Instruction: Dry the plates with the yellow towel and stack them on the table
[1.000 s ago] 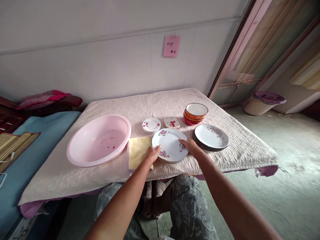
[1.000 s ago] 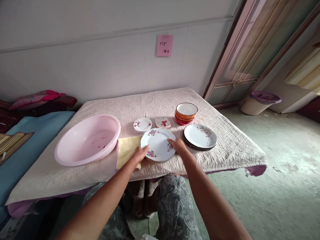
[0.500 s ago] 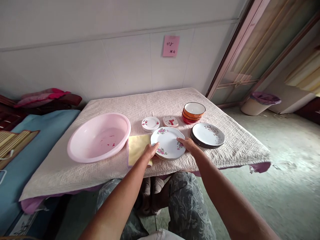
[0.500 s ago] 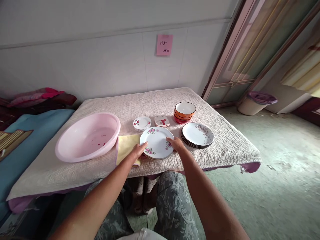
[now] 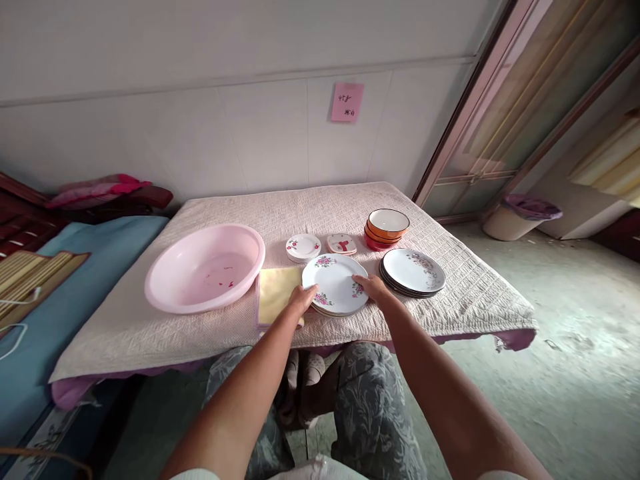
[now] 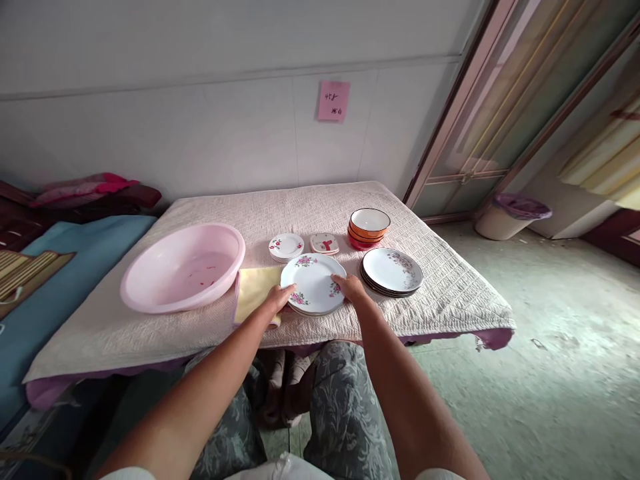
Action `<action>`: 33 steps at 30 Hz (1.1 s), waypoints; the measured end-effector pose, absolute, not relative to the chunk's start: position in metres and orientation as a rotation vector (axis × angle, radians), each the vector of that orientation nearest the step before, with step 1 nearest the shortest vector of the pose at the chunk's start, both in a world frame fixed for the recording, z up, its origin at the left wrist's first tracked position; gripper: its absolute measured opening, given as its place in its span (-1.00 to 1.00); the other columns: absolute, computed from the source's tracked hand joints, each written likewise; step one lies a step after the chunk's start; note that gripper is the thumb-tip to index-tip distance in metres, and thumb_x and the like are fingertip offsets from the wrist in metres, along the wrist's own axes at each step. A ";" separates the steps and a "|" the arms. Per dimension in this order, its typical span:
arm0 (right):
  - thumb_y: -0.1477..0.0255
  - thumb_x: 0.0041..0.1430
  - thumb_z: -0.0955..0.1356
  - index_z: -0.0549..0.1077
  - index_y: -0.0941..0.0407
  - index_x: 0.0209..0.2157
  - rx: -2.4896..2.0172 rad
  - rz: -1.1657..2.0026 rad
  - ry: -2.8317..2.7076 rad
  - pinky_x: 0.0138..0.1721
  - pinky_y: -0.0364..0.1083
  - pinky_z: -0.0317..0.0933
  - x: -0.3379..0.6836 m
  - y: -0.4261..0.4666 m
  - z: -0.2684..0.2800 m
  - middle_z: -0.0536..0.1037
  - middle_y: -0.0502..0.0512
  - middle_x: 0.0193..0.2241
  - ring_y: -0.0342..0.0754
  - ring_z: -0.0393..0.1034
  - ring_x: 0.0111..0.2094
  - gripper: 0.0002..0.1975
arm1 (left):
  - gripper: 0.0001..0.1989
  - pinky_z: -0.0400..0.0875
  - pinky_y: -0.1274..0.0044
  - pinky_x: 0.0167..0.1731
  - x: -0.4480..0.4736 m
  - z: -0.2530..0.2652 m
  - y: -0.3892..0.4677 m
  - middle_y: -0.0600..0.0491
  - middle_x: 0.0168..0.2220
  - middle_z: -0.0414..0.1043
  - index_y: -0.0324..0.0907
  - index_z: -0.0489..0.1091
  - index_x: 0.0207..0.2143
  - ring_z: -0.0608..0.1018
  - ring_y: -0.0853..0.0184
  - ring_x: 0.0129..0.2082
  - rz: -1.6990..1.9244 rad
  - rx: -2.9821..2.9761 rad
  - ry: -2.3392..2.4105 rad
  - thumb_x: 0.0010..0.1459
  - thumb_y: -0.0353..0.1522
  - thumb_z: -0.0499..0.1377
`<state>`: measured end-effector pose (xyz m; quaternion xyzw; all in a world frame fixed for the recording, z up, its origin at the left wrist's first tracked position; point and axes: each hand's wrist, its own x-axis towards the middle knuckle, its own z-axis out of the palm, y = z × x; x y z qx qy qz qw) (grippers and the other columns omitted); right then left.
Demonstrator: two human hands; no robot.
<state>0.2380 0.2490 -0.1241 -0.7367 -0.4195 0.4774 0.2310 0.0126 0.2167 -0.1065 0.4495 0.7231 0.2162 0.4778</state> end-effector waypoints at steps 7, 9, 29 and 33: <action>0.24 0.29 0.32 0.42 0.19 -0.10 -2.035 1.327 -1.123 -0.36 -0.10 0.39 0.236 0.248 -0.120 0.50 0.06 -0.27 -0.15 0.43 -0.37 -0.69 | -0.63 0.48 0.29 -0.14 0.015 -0.105 0.217 -0.08 0.00 0.39 -0.22 0.34 0.04 0.51 0.22 -0.10 0.499 1.015 1.651 0.25 -0.23 0.15; 0.25 0.29 0.32 0.42 0.19 -0.12 -2.032 1.331 -1.113 -0.37 -0.11 0.39 0.236 0.249 -0.121 0.51 0.06 -0.28 -0.16 0.43 -0.38 -0.70 | -0.63 0.47 0.28 -0.13 0.014 -0.105 0.216 -0.08 0.01 0.39 -0.22 0.34 0.04 0.50 0.21 -0.09 0.504 1.026 1.660 0.24 -0.23 0.16; 0.19 0.11 0.37 0.45 0.20 -0.31 -1.722 1.431 -1.028 -0.58 -0.19 0.28 0.243 0.236 -0.110 0.55 0.13 -0.53 -0.07 0.44 -0.55 -0.68 | -0.66 0.41 0.47 -0.23 0.001 -0.117 0.219 -0.19 -0.27 0.59 -0.31 0.51 -0.32 0.59 0.09 -0.16 0.658 1.200 1.676 0.07 -0.16 0.22; 0.13 0.14 0.31 0.46 0.20 -0.34 -1.654 1.505 -1.008 -0.52 -0.16 0.33 0.248 0.239 -0.106 0.57 0.19 -0.48 -0.06 0.46 -0.52 -0.62 | -0.65 0.43 0.47 -0.24 -0.002 -0.120 0.220 -0.13 -0.29 0.59 -0.28 0.50 -0.34 0.58 0.11 -0.18 0.697 1.103 1.602 0.05 -0.13 0.24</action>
